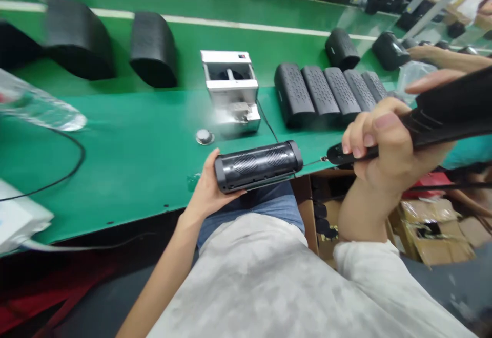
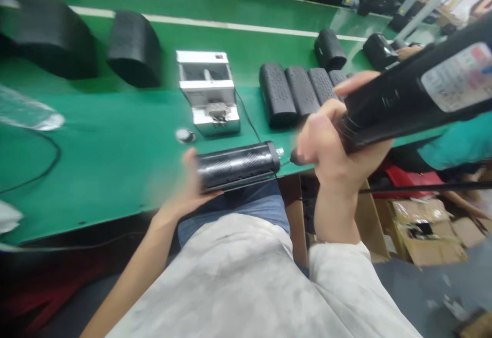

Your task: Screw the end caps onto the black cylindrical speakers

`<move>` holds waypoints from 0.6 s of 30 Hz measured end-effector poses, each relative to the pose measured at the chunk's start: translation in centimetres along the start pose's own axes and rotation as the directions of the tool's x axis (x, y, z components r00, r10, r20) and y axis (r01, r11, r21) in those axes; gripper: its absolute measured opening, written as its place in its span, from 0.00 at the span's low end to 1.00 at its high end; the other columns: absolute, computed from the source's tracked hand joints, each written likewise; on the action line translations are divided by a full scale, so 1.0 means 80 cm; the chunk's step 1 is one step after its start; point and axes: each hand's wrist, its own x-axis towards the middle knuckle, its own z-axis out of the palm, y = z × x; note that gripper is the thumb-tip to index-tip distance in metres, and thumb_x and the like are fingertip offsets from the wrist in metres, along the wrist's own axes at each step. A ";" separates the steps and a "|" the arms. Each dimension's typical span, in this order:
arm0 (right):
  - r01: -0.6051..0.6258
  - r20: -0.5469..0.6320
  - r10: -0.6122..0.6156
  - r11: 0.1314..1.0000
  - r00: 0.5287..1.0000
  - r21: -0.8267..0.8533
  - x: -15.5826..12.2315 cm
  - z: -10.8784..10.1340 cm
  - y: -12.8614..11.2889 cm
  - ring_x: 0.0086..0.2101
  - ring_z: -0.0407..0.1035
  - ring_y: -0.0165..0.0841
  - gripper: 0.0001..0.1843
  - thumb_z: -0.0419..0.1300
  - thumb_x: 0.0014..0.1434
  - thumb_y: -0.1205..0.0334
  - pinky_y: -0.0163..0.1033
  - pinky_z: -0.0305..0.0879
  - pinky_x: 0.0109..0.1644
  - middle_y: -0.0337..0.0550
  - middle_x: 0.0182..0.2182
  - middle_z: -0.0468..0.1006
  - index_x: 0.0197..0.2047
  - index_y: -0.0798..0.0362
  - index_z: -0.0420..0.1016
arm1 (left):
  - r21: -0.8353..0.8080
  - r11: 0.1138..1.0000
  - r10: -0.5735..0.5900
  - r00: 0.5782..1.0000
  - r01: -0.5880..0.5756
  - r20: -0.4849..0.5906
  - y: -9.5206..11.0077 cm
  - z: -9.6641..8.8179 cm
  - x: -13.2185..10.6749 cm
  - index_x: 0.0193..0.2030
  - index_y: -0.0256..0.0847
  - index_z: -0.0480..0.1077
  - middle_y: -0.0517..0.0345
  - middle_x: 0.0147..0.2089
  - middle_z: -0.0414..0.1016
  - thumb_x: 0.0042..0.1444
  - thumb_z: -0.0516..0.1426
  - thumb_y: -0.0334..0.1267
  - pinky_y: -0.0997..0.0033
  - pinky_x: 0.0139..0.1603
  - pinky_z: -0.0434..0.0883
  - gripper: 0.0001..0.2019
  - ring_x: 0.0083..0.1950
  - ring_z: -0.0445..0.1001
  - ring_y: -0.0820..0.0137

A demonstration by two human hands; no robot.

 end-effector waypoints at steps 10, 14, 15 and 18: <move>-0.164 0.032 0.165 0.986 0.986 -0.029 -0.040 -0.023 0.041 0.16 0.59 0.29 0.21 0.75 0.64 0.75 0.37 0.61 0.21 0.27 0.22 0.67 0.53 0.45 0.78 | 0.048 0.990 0.130 0.991 -0.131 0.030 0.012 -0.009 -0.008 0.89 0.58 0.43 0.37 0.82 0.65 0.54 0.82 0.48 0.32 0.82 0.74 0.67 0.82 0.72 0.38; -0.153 0.068 0.152 0.988 0.986 0.010 -0.048 -0.019 0.033 0.17 0.60 0.26 0.18 0.70 0.68 0.77 0.33 0.65 0.23 0.27 0.25 0.70 0.54 0.47 0.75 | 0.040 0.994 0.097 0.994 -0.099 0.045 0.013 -0.014 -0.010 0.87 0.58 0.46 0.38 0.80 0.68 0.59 0.80 0.48 0.33 0.81 0.75 0.60 0.80 0.75 0.41; -0.162 0.071 0.160 0.986 0.985 0.024 -0.047 -0.017 0.033 0.17 0.60 0.25 0.17 0.69 0.70 0.76 0.32 0.65 0.23 0.26 0.25 0.70 0.53 0.47 0.74 | 0.044 0.995 0.083 0.996 -0.084 0.036 0.012 -0.015 -0.010 0.86 0.58 0.48 0.39 0.79 0.68 0.60 0.79 0.49 0.33 0.80 0.75 0.59 0.79 0.75 0.41; -0.203 0.060 0.200 0.978 0.978 0.043 -0.045 -0.013 0.034 0.18 0.61 0.24 0.14 0.71 0.72 0.71 0.29 0.66 0.23 0.25 0.26 0.70 0.51 0.45 0.72 | 0.053 0.998 0.038 0.999 -0.039 0.019 0.006 -0.015 -0.007 0.85 0.57 0.50 0.41 0.78 0.70 0.60 0.78 0.51 0.34 0.80 0.76 0.56 0.78 0.77 0.42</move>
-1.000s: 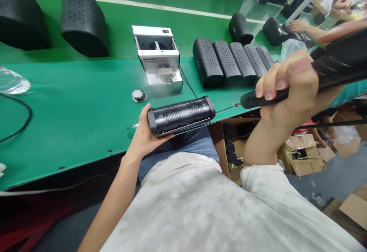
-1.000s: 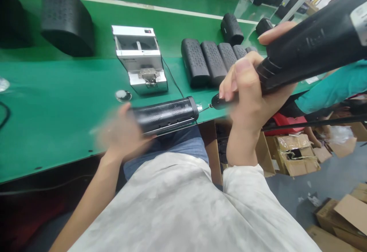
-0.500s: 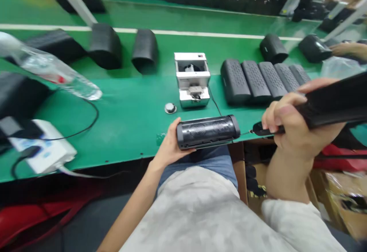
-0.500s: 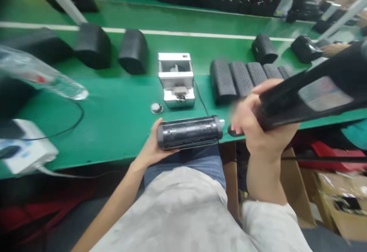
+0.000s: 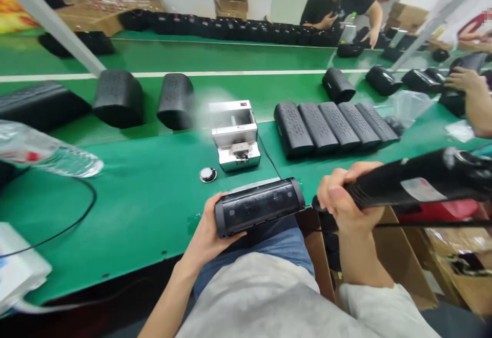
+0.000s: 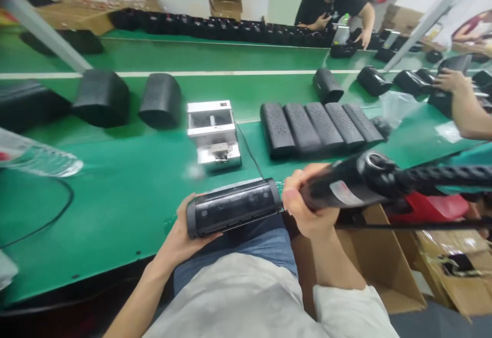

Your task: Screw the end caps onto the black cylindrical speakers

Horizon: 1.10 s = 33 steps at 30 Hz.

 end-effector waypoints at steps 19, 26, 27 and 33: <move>0.280 -0.140 -0.260 0.948 0.955 0.149 0.031 -0.077 -0.110 0.21 0.62 0.28 0.14 0.78 0.64 0.53 0.32 0.65 0.21 0.32 0.25 0.67 0.45 0.48 0.80 | -0.024 0.995 -0.100 0.994 0.099 -0.040 0.016 -0.031 0.025 0.77 0.50 0.66 0.50 0.66 0.78 0.56 0.74 0.55 0.48 0.67 0.82 0.45 0.61 0.85 0.51; -0.077 -0.361 0.274 0.876 0.892 0.476 -0.035 -0.151 0.033 0.25 0.56 0.25 0.27 0.81 0.57 0.50 0.30 0.64 0.29 0.30 0.27 0.56 0.35 0.50 0.66 | -0.342 0.940 -0.061 0.978 -0.012 -0.201 0.081 -0.056 0.153 0.75 0.48 0.68 0.45 0.68 0.78 0.55 0.75 0.67 0.52 0.65 0.82 0.47 0.64 0.82 0.51; -0.115 -0.350 0.332 0.848 0.876 0.517 -0.043 -0.154 0.061 0.26 0.58 0.25 0.28 0.80 0.60 0.49 0.29 0.65 0.30 0.30 0.28 0.59 0.35 0.51 0.65 | -0.380 0.924 -0.057 0.969 -0.040 -0.240 0.095 -0.056 0.194 0.74 0.48 0.68 0.45 0.68 0.78 0.55 0.75 0.68 0.53 0.64 0.83 0.47 0.65 0.82 0.51; -0.276 -0.282 0.599 0.670 0.749 0.689 -0.066 -0.160 0.188 0.37 0.76 0.30 0.19 0.69 0.80 0.47 0.36 0.80 0.40 0.42 0.44 0.80 0.56 0.56 0.79 | -0.334 0.942 -0.165 0.893 0.017 -0.419 0.190 -0.015 0.430 0.74 0.40 0.61 0.42 0.64 0.79 0.63 0.75 0.59 0.60 0.60 0.82 0.44 0.58 0.83 0.62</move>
